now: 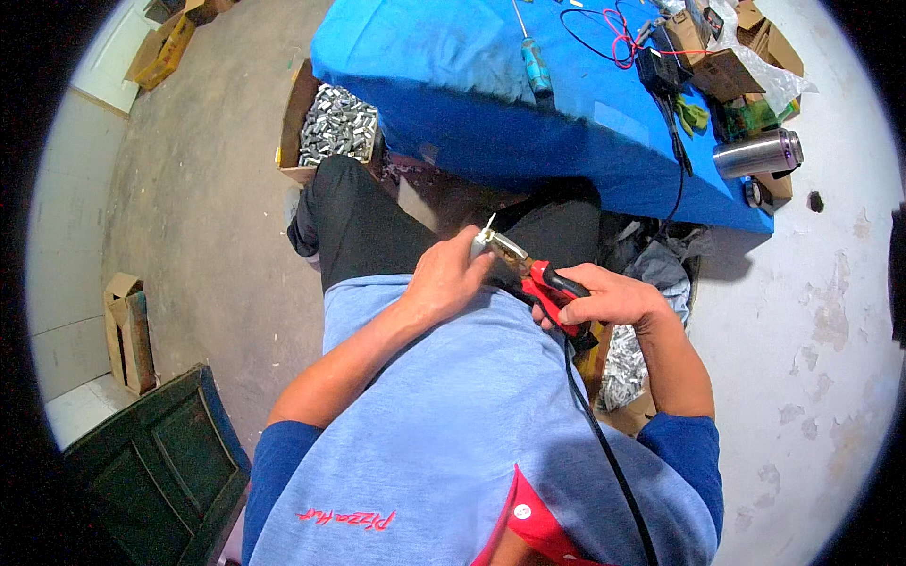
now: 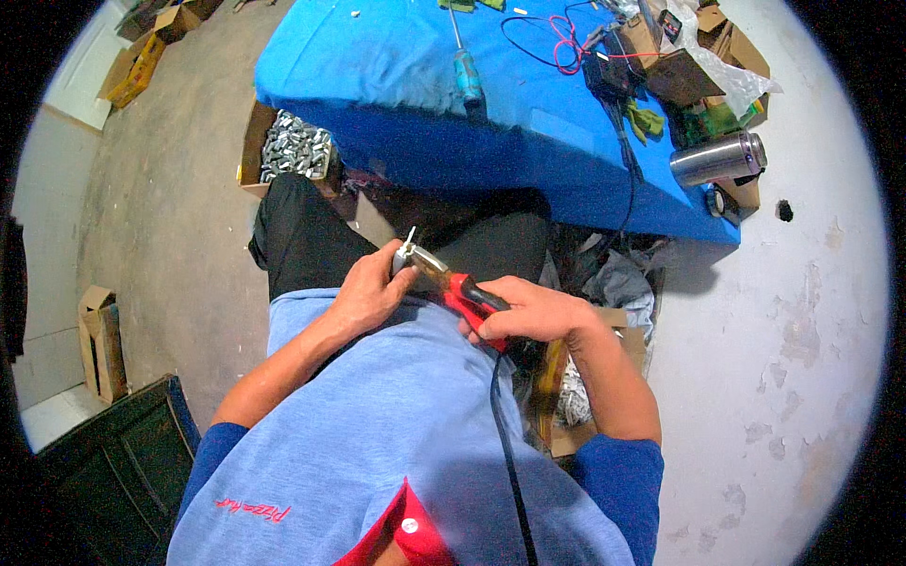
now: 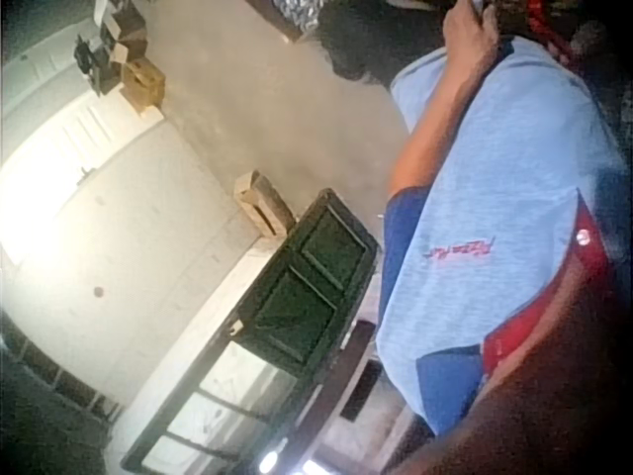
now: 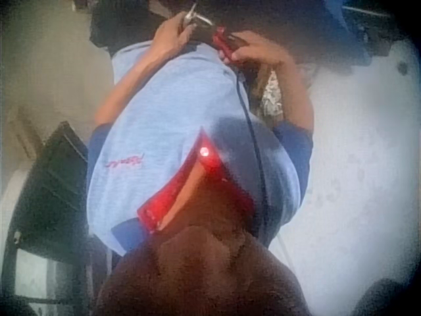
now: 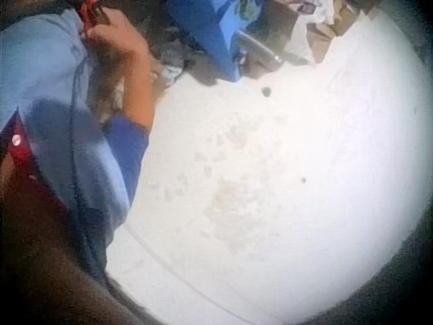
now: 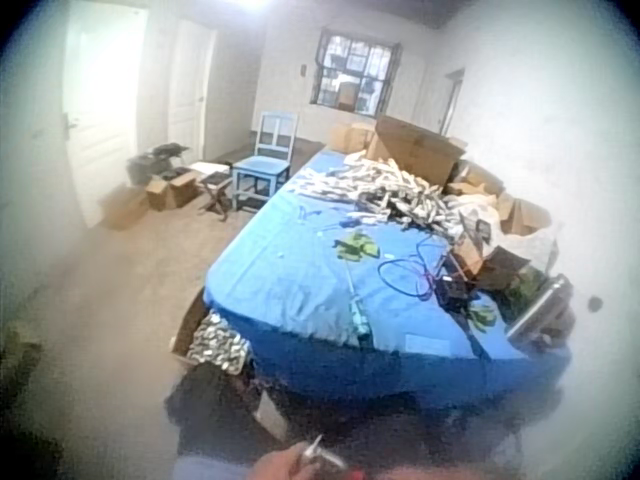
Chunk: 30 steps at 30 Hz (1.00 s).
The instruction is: The person picks up a metal component from a table, holds it by hand, and uses a screwdriver to tighten a screw on it. Then, they use pliers to bend a metal wire on the component.
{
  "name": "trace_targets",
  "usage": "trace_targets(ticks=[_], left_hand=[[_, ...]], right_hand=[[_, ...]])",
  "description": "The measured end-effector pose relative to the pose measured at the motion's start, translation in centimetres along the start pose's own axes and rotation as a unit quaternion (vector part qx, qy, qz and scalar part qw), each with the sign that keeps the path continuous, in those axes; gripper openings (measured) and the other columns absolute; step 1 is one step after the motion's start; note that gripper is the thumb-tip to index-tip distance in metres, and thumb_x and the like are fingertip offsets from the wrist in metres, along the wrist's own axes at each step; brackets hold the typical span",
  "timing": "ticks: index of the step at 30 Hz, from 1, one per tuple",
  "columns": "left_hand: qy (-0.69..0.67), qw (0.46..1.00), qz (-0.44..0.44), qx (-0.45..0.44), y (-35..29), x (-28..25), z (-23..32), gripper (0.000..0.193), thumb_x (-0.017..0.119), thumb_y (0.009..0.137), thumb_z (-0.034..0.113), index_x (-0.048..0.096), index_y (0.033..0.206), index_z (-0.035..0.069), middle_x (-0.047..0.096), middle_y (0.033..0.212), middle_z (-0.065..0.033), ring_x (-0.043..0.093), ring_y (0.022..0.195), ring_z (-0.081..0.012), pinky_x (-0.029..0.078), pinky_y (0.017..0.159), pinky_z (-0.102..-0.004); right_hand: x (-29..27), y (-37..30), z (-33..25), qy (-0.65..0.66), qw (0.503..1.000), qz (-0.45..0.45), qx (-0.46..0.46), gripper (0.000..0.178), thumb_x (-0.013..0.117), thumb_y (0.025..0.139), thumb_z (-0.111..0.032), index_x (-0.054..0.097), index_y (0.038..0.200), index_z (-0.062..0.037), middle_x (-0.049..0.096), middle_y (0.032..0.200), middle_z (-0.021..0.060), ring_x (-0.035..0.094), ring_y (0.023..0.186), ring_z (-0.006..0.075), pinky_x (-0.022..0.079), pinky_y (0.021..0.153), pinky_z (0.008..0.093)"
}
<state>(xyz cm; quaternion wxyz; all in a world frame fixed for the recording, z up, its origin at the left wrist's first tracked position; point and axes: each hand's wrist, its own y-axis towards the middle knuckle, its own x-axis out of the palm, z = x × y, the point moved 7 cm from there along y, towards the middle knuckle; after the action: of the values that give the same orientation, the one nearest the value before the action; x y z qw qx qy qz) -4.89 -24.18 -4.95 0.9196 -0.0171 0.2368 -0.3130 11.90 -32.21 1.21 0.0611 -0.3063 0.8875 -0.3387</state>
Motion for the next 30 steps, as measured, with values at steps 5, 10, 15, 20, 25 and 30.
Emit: trace_targets(ticks=[5, 10, 15, 20, 25, 30], left_hand=[[-0.005, 1.0, 0.001, -0.004, -0.06, -0.07, 0.01, 0.026, 0.063, 0.093, 0.021, 0.059, 0.108, 0.001, 0.064, 0.079, -0.0222, 0.063, 0.072, -0.0385, 0.047, 0.065, -0.0465], [-0.002, 1.0, 0.004, -0.006, -0.15, -0.11, 0.07, 0.025, 0.063, 0.092, 0.02, 0.059, 0.108, 0.001, 0.064, 0.08, -0.0232, 0.063, 0.074, -0.0405, 0.048, 0.067, -0.047], [0.005, 1.0, -0.012, -0.019, -0.16, -0.11, 0.48, 0.026, 0.061, 0.09, 0.022, 0.061, 0.106, 0.001, 0.067, 0.087, -0.0286, 0.064, 0.087, -0.048, 0.049, 0.078, -0.0553], [0.012, 1.0, -0.003, 0.0, -0.08, 0.06, -0.05, 0.026, 0.063, 0.091, 0.021, 0.058, 0.107, 0.002, 0.064, 0.082, -0.0251, 0.064, 0.08, -0.0442, 0.047, 0.068, -0.0495], [0.012, 1.0, 0.012, 0.017, -0.11, 0.04, 0.04, 0.026, 0.063, 0.092, 0.022, 0.058, 0.106, 0.001, 0.064, 0.08, -0.0249, 0.063, 0.077, -0.0448, 0.047, 0.066, -0.0497], [0.011, 1.0, -0.012, -0.02, -0.03, -0.27, 0.61, 0.026, 0.062, 0.091, 0.024, 0.06, 0.105, 0.002, 0.065, 0.083, -0.0277, 0.064, 0.082, -0.0475, 0.048, 0.072, -0.0535]], right_hand=[[0.25, 0.03, 0.45, -0.041, 0.999, 0.015, 0.023, 0.041, 0.065, 0.08, -0.018, 0.063, 0.115, 0.0022, 0.07, 0.105, 0.0096, 0.066, 0.099, 0.0178, 0.051, 0.09, 0.0326], [0.51, 0.08, 0.31, -0.02, 1.0, 0.008, -0.017, 0.035, 0.068, 0.083, -0.025, 0.064, 0.108, 0.0002, 0.069, 0.096, 0.007, 0.064, 0.089, 0.0147, 0.051, 0.081, 0.0302], [0.58, 0.1, 0.14, 0.002, 0.999, -0.016, -0.036, 0.038, 0.066, 0.081, -0.024, 0.064, 0.11, 0.001, 0.069, 0.096, 0.0068, 0.063, 0.089, 0.0145, 0.05, 0.08, 0.0301], [0.57, -0.18, -0.12, -0.008, 0.999, -0.015, -0.026, 0.039, 0.066, 0.081, -0.024, 0.064, 0.111, 0.0015, 0.068, 0.097, 0.0069, 0.063, 0.089, 0.0148, 0.05, 0.08, 0.03], [0.49, -0.17, 0.26, 0.025, 0.999, -0.024, -0.023, 0.039, 0.067, 0.081, -0.023, 0.064, 0.111, 0.0016, 0.069, 0.099, 0.0077, 0.063, 0.091, 0.0151, 0.05, 0.082, 0.0301], [0.25, -0.02, 0.54, 0.065, 0.998, -0.017, -0.014, 0.04, 0.068, 0.081, -0.021, 0.065, 0.113, 0.0019, 0.07, 0.101, 0.0088, 0.065, 0.093, 0.016, 0.051, 0.083, 0.0305]])
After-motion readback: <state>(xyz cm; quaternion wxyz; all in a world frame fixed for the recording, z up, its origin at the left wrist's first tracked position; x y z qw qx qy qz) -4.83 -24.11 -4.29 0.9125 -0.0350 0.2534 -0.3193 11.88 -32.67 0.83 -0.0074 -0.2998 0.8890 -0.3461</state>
